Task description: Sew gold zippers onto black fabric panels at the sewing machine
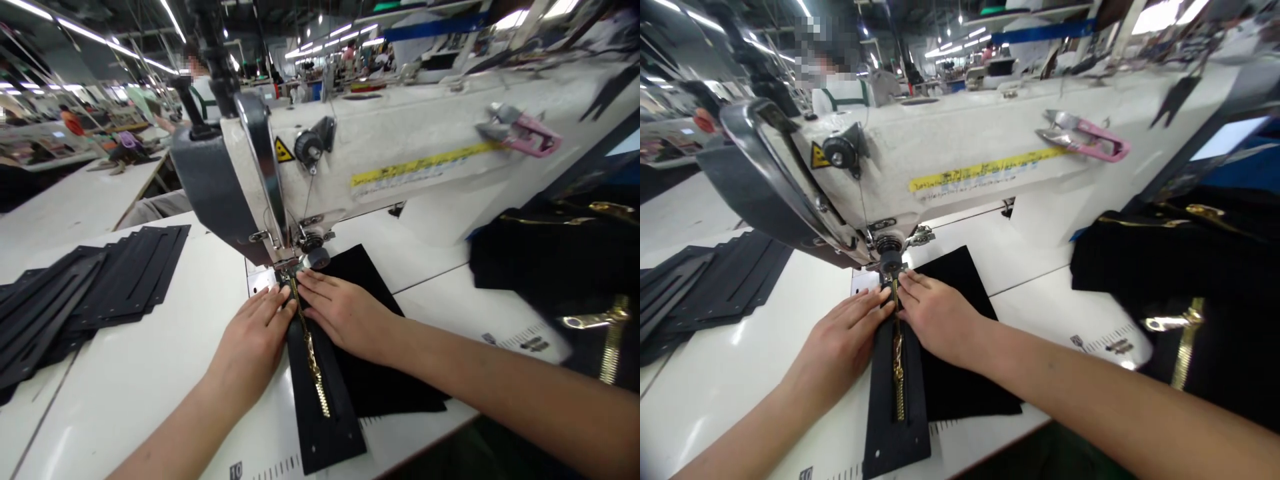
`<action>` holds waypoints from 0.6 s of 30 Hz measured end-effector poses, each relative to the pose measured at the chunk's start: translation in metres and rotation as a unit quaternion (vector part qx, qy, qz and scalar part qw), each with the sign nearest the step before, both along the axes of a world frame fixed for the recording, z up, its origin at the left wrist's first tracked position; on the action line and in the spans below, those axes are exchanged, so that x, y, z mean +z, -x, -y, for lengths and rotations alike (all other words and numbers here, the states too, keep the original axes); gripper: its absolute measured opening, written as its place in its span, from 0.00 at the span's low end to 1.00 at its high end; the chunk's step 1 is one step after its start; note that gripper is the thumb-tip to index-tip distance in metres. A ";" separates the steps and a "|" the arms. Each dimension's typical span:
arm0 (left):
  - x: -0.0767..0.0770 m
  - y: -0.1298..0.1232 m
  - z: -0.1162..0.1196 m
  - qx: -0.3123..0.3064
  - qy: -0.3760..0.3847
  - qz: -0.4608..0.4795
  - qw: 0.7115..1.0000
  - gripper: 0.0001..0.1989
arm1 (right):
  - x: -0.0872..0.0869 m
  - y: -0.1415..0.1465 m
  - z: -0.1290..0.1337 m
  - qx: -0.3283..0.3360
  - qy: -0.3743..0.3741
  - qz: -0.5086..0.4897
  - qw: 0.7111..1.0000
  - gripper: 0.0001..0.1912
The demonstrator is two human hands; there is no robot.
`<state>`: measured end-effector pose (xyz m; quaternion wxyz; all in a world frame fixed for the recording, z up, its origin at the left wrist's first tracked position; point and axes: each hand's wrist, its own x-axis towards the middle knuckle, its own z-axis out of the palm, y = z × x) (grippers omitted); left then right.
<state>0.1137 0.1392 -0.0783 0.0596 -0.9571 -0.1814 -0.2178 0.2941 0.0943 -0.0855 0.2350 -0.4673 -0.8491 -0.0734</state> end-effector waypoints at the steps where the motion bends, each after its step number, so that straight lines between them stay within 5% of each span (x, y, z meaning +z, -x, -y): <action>1: 0.001 -0.001 0.000 0.001 0.000 -0.002 1.000 0.13 | 0.000 -0.001 0.000 0.001 -0.001 0.005 1.000 0.17; 18: 0.006 -0.007 -0.001 0.060 0.019 0.009 0.998 0.15 | 0.006 -0.009 -0.012 0.049 -0.011 0.031 0.998 0.16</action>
